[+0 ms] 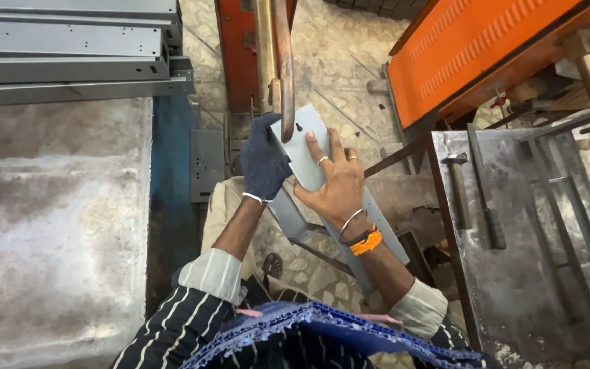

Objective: Positioning, aligning, and spot welding metal components to assemble structural frames.

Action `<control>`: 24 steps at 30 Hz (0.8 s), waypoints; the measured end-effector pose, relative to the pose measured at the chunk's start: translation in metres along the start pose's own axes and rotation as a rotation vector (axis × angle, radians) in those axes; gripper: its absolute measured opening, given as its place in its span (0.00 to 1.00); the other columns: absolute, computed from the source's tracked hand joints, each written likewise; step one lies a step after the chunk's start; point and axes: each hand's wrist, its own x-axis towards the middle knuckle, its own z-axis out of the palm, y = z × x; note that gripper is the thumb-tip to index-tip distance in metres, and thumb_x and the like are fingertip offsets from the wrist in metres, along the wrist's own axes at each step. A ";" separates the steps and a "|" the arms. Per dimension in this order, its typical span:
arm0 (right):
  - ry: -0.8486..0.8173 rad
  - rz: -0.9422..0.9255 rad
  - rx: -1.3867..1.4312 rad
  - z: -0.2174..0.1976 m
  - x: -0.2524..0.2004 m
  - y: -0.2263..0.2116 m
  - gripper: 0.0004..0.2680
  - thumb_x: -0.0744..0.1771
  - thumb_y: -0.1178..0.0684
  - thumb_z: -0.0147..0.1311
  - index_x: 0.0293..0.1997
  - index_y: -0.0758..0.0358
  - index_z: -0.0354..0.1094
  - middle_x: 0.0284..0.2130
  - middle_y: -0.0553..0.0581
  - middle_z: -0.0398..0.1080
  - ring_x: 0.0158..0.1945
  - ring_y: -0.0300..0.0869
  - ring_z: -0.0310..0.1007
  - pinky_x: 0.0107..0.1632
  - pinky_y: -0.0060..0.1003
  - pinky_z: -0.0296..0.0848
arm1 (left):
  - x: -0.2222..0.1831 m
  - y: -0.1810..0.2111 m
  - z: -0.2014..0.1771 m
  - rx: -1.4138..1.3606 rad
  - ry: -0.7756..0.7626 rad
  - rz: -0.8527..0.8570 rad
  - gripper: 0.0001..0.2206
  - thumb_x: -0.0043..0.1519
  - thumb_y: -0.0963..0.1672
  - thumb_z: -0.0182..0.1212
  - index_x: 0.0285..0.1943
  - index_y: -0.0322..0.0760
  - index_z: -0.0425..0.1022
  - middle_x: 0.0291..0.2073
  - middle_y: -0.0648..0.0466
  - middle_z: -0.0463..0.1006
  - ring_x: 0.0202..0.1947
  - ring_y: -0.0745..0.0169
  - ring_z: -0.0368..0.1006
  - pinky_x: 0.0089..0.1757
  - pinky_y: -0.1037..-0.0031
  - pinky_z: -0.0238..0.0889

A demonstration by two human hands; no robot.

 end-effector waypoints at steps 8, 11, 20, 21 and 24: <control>-0.008 -0.011 0.004 -0.004 0.002 0.002 0.31 0.55 0.43 0.66 0.67 0.53 0.68 0.64 0.66 0.62 0.48 0.63 0.68 0.49 0.52 0.69 | -0.004 -0.008 0.006 -0.039 0.000 -0.109 0.28 0.47 0.36 0.69 0.60 0.40 0.69 0.45 0.51 0.78 0.40 0.56 0.77 0.42 0.68 0.70; -0.031 -0.010 0.005 -0.003 0.003 0.002 0.31 0.55 0.43 0.66 0.67 0.52 0.67 0.64 0.66 0.61 0.48 0.63 0.68 0.49 0.52 0.69 | -0.005 -0.002 0.004 -0.025 0.025 -0.032 0.29 0.47 0.35 0.69 0.60 0.40 0.69 0.45 0.52 0.78 0.42 0.58 0.77 0.43 0.70 0.69; 0.004 -0.027 -0.028 0.002 -0.004 0.005 0.33 0.55 0.43 0.65 0.69 0.49 0.65 0.65 0.68 0.60 0.50 0.64 0.68 0.52 0.54 0.69 | -0.009 -0.001 0.004 -0.121 0.000 -0.103 0.27 0.51 0.36 0.68 0.61 0.39 0.67 0.47 0.51 0.75 0.43 0.58 0.73 0.46 0.72 0.68; 0.012 -0.038 -0.028 0.002 -0.002 0.005 0.33 0.55 0.42 0.65 0.70 0.49 0.64 0.65 0.69 0.60 0.50 0.64 0.68 0.53 0.54 0.69 | -0.007 -0.002 0.004 -0.082 0.051 0.017 0.29 0.48 0.37 0.74 0.60 0.38 0.66 0.47 0.50 0.74 0.47 0.57 0.74 0.48 0.72 0.66; -0.015 -0.029 -0.038 -0.001 -0.004 0.001 0.33 0.55 0.42 0.66 0.69 0.50 0.64 0.64 0.68 0.61 0.49 0.65 0.67 0.52 0.55 0.69 | -0.014 -0.021 0.010 -0.106 0.011 -0.104 0.23 0.59 0.35 0.60 0.64 0.41 0.69 0.52 0.54 0.77 0.51 0.61 0.78 0.54 0.74 0.69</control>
